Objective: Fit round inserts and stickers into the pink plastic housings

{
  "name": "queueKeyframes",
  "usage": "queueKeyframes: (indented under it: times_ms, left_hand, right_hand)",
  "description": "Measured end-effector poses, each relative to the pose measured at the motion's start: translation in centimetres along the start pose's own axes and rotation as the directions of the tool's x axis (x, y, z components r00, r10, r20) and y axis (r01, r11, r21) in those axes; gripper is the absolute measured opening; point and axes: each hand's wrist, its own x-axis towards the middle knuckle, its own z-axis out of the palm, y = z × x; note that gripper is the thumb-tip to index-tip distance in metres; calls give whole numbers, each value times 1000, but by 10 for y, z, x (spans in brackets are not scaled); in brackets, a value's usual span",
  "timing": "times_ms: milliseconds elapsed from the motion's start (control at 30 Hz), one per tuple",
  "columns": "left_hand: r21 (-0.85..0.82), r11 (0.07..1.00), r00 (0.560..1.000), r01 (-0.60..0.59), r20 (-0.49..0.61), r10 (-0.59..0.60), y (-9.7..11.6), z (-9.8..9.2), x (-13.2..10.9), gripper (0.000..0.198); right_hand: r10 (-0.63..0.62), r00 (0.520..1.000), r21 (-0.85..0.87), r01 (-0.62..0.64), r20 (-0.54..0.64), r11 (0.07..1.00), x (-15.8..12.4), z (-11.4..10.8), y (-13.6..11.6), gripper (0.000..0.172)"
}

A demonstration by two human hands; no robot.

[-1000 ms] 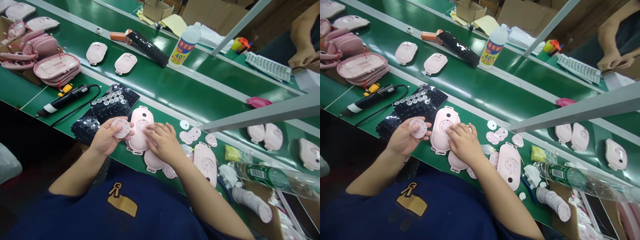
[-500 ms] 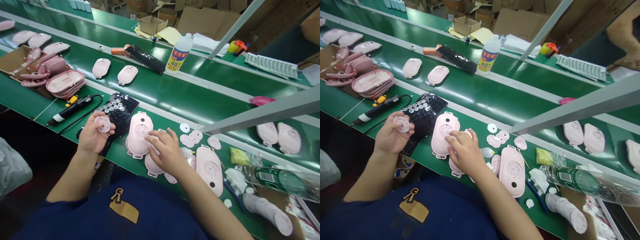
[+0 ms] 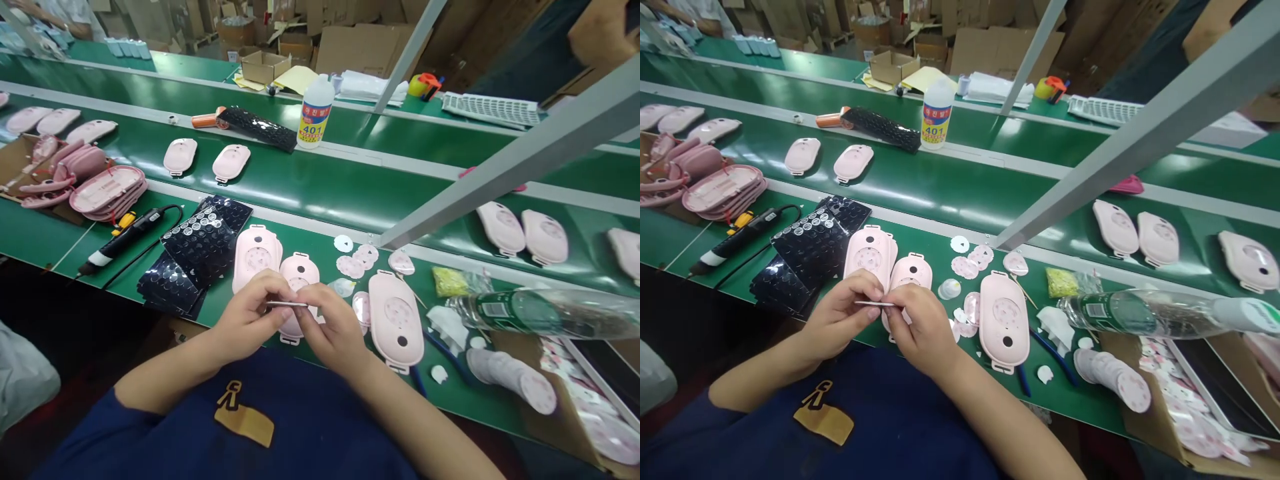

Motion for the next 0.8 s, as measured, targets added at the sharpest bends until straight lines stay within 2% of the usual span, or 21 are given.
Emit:
queueKeyframes:
  times_ms: [100, 200, 333, 433, 533, 633, 733, 800]
  left_hand:
    - [-67, 995, 995, 68, 77, -62, -2, -4, 0, 38]
    - [-10, 998, 996, 58, 73, -57, 1, -18, 2, 36]
    - [132, 984, 992, 120, -63, -112, 11, -45, 10, 26]
    - [205, 958, 968, 199, -193, -160, 17, -63, 17, 25]
    - [295, 927, 957, 232, -239, -163, 19, -75, 32, 24]
    - [442, 856, 956, 269, -232, -181, 16, -82, 62, 24]
    - [669, 665, 943, 333, -230, -240, 5, -89, 111, 30]
    - [741, 566, 931, 362, -257, -259, -8, -96, 151, 35]
  right_hand:
    - [12, 1000, -26, -12, 5, 1000, -8, -13, 1, 17]
    - [22, 993, -43, -17, 113, 999, -22, -25, 6, 14]
    - [98, 944, -175, -44, 316, 984, -56, -38, 19, 13]
    - [241, 902, -330, -119, 359, 936, -88, -47, 28, 16]
    - [403, 840, -474, -205, 363, 856, -110, -52, 32, 17]
    - [461, 820, -589, -197, 338, 783, -116, -52, 32, 17]
    - [435, 853, -676, -141, 289, 724, -114, -48, 32, 15]
    - [400, 880, -709, -110, 257, 697, -113, -43, 34, 17]
